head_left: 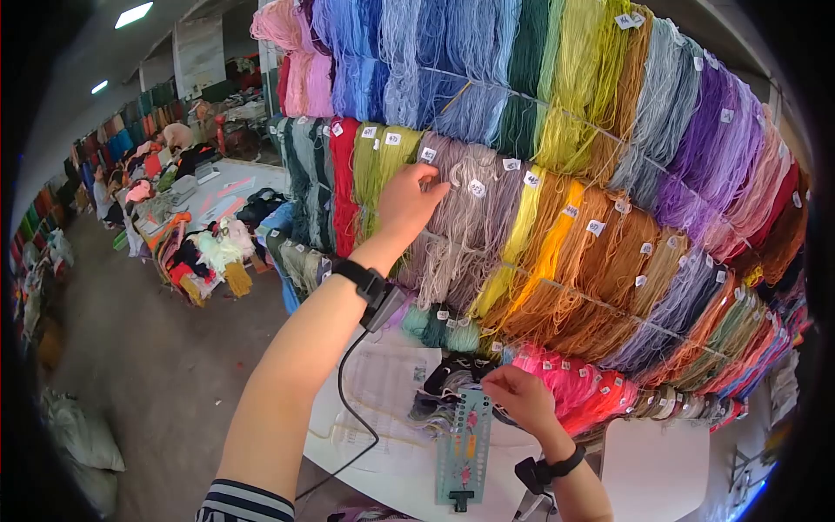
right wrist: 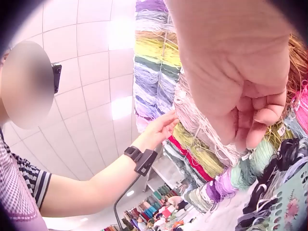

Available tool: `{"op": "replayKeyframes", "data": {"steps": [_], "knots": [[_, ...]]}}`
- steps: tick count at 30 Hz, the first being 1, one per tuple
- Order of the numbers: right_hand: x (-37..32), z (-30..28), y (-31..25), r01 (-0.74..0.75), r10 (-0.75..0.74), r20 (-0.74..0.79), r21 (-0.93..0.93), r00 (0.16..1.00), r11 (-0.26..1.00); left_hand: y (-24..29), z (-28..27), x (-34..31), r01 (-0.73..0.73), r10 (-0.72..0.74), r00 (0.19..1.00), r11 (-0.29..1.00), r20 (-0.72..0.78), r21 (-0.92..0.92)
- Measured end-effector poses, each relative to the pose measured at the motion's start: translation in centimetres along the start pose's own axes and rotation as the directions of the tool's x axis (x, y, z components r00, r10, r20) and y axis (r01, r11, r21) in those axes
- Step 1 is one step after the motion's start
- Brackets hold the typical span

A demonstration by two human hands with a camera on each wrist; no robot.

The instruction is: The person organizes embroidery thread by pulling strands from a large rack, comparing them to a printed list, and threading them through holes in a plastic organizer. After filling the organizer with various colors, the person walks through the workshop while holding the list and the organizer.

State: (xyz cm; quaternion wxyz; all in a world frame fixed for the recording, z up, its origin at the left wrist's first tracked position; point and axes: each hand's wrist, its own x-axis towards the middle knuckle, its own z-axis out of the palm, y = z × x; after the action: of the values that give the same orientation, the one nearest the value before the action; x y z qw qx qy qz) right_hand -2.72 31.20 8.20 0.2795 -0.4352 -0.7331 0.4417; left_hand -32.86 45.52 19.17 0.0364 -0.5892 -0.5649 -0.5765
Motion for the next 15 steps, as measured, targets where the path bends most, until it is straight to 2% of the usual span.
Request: {"op": "replayKeyframes", "data": {"steps": [1, 5, 7, 8, 10, 11, 13, 14, 15], "knots": [[0.5, 0.4, -0.6, 0.023, -0.023, -0.001, -0.004, 1.000, 1.000, -0.2, 0.3, 0.5, -0.047, 0.059, 0.996, 0.987, -0.069, 0.155], [2.1, 1.6, -2.6, 0.038, -0.039, -0.006, -0.041, 0.999, 0.998, -1.4, -0.1, 1.6, 0.010, -0.012, 1.000, 0.995, 0.026, 0.095], [3.3, 2.4, -3.1, 0.046, -0.046, -0.055, 0.004, 0.997, 0.999, -2.7, -1.3, 1.4, 0.066, -0.055, 0.990, 0.995, 0.133, -0.074], [4.0, 3.0, -3.4, 0.066, -0.062, -0.082, 0.041, 0.995, 0.997, -3.4, -1.9, 1.4, 0.062, -0.049, 0.987, 0.994, 0.150, -0.088], [5.9, 4.4, -4.7, 0.069, -0.054, -0.145, 0.100, 0.988, 0.993, -4.8, -2.9, 1.4, 0.079, 0.021, 0.950, 0.949, 0.312, -0.304], [6.7, 5.0, -5.5, 0.086, -0.055, -0.188, 0.158, 0.981, 0.984, -5.4, -3.5, 1.1, 0.086, 0.023, 0.945, 0.944, 0.325, -0.318], [8.6, 6.1, -7.5, 0.109, -0.079, -0.210, 0.138, 0.974, 0.984, -5.9, -4.9, -0.3, 0.043, 0.190, 0.898, 0.860, 0.397, -0.508], [9.9, 6.7, -8.3, 0.164, -0.090, -0.286, 0.244, 0.954, 0.956, -5.2, -6.2, -1.6, -0.030, 0.263, 0.865, 0.878, 0.428, -0.478], [11.2, 7.1, -9.4, 0.227, -0.093, -0.367, 0.343, 0.926, 0.912, -5.3, -6.7, -3.2, 0.041, 0.280, 0.815, 0.845, 0.506, -0.533]]}}
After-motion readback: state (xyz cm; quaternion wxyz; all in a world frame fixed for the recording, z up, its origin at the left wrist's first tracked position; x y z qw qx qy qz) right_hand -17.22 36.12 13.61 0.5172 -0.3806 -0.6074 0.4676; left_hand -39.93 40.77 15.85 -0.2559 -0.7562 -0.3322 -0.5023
